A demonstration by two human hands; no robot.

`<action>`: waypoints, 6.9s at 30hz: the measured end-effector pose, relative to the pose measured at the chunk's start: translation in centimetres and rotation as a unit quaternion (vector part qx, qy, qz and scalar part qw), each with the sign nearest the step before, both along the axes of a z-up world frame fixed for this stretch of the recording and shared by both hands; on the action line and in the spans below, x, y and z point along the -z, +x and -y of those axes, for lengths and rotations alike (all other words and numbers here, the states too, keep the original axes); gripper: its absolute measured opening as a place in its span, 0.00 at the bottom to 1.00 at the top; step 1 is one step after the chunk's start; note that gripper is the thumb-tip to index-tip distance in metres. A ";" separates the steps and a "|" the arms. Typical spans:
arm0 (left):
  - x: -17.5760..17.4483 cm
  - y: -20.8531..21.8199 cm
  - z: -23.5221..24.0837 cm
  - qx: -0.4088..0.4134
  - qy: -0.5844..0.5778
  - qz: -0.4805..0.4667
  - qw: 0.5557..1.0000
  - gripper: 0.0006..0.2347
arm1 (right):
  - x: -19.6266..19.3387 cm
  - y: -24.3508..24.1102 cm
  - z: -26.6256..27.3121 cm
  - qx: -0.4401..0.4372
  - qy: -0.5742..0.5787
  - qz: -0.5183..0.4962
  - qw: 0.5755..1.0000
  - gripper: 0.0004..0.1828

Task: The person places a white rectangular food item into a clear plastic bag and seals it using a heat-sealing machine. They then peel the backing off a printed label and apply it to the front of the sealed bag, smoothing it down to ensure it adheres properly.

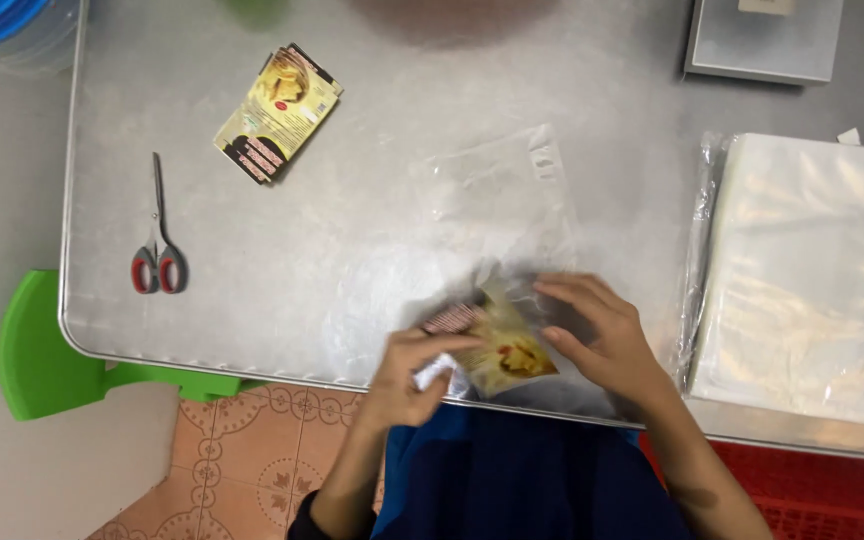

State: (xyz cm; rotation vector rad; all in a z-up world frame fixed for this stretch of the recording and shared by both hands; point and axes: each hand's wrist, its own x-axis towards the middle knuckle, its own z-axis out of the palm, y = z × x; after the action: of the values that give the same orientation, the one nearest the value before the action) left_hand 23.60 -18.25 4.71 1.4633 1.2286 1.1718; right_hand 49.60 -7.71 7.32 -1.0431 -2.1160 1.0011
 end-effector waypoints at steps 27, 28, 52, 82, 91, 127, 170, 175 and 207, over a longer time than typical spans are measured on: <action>-8.0 8.1 -4.4 -0.060 -0.129 0.227 0.963 0.10 | -7.9 -1.3 2.4 0.129 -0.048 -0.202 0.970 0.07; -8.2 8.0 -4.3 -0.050 -0.115 0.234 0.964 0.09 | -8.0 -1.2 2.4 0.122 -0.064 -0.207 0.969 0.07; -9.0 6.8 -4.1 0.073 -0.011 0.240 0.968 0.07 | -8.4 0.0 4.1 0.100 -0.116 -0.227 0.962 0.06; -8.4 6.3 -4.6 0.111 0.033 0.217 0.969 0.08 | -8.5 0.4 4.5 0.081 -0.092 -0.220 0.968 0.04; -9.5 6.9 -4.4 0.078 -0.009 0.191 0.978 0.03 | -7.8 0.1 4.7 0.070 0.003 -0.186 0.980 0.12; -9.0 6.0 -6.0 -0.107 0.274 -0.115 0.949 0.02 | -4.8 0.2 4.7 0.187 0.028 -0.224 0.956 0.14; 2.9 3.2 -11.1 -0.261 -0.172 -0.016 0.950 0.02 | 2.7 -0.7 0.0 0.206 -0.162 -0.002 0.965 0.05; 2.6 3.4 -10.9 -0.268 -0.163 -0.047 0.948 0.01 | 2.7 -0.9 0.0 0.212 -0.154 0.003 0.965 0.05; 2.5 5.4 -10.1 -0.317 0.066 -0.278 0.904 0.12 | 2.6 -1.7 -1.2 0.185 -0.101 0.157 0.965 0.04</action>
State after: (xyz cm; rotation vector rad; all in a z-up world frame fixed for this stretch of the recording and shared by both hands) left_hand 28.99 -8.20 2.19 1.6090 2.1774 1.3035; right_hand 47.92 -6.55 4.76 -1.7239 -1.9734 0.9242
